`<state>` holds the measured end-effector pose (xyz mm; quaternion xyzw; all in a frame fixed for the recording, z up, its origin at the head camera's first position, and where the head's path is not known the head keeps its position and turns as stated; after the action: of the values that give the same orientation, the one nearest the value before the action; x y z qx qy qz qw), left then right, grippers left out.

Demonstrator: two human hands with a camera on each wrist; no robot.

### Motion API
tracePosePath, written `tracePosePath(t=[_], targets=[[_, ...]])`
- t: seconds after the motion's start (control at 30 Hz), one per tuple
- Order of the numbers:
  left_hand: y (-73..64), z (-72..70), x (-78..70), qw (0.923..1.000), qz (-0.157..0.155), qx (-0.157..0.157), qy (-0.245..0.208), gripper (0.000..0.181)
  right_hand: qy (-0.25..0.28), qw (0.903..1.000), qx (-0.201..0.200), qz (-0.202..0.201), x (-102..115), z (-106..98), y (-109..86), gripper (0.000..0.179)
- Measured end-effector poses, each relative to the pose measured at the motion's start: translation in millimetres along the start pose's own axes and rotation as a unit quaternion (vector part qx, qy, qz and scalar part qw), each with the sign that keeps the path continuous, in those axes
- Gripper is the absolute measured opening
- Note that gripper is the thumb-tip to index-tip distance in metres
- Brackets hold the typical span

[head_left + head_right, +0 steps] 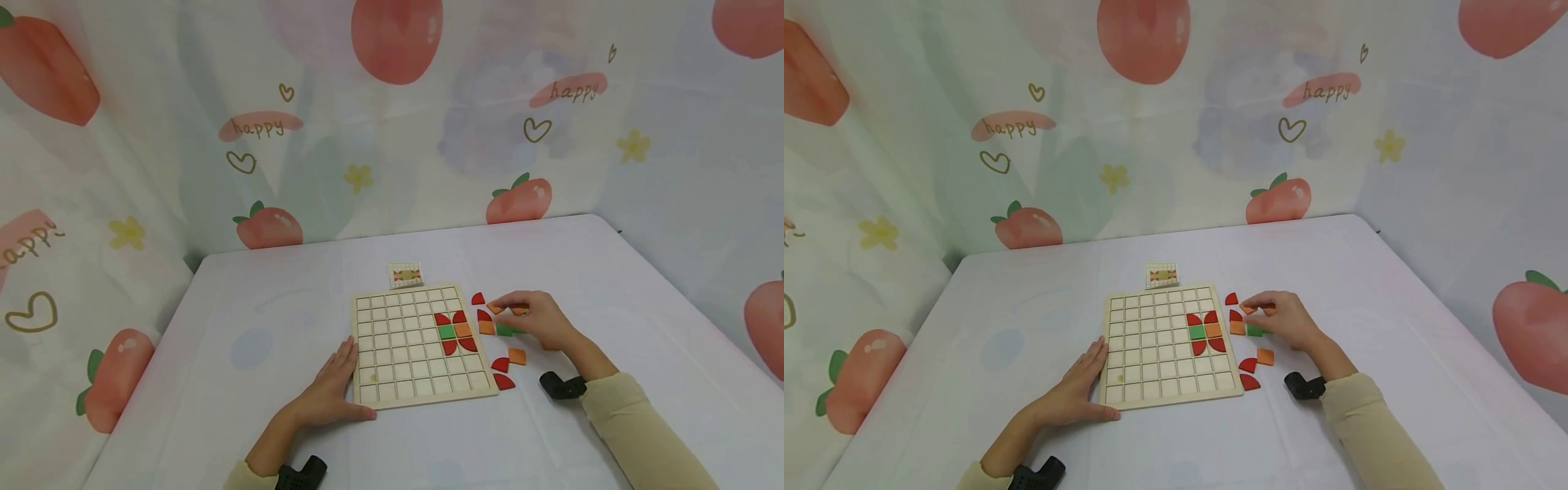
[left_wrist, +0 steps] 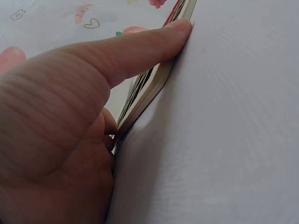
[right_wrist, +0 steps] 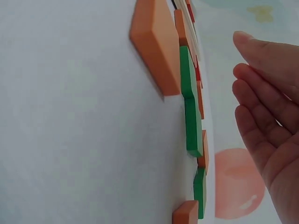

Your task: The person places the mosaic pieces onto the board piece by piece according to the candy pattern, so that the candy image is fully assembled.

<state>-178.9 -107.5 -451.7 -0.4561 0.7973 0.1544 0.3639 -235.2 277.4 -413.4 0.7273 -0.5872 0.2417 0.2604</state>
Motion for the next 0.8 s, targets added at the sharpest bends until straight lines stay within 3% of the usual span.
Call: tracePosePath(t=[0.13, 0.3, 0.4, 0.63, 0.8], targets=[[0.2, 0.0, -0.1, 1.0, 0.0, 0.0, -0.001, 0.12, -0.013, 0.9997, -0.017, 0.01, -4, -4, 1.0, 0.036], [0.2, -0.4, -0.4, 1.0, 0.001, 0.0, 0.001, 0.12, -0.049, 0.9965, -0.067, 0.005, -38, 2, 11.6, 0.043], [-0.5, -0.5, -0.6, 1.0, 0.003, -0.002, 0.003, 0.12, -0.064, 0.9945, -0.08, 0.019, -47, 3, 14.8, 0.043], [0.3, -0.2, -0.5, 1.0, 0.0, -0.004, 0.004, 0.119, -0.047, 0.991, -0.065, 0.107, -16, -10, 1.1, 0.045], [0.0, 0.1, -1.0, 1.0, 0.001, -0.003, 0.0, 0.12, -0.061, 0.9864, -0.071, 0.135, -15, -12, 0.1, 0.046]])
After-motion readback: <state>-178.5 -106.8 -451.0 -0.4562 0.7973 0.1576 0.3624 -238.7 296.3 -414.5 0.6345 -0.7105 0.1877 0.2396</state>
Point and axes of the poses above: each hand's wrist, its own y-axis towards the middle knuckle, its own z-axis out of the palm, x = y × z, the point moved 2 cm from there along y, towards the middle knuckle, and after that the axes turned 7 degrees about -y, right-handed, at the moved point
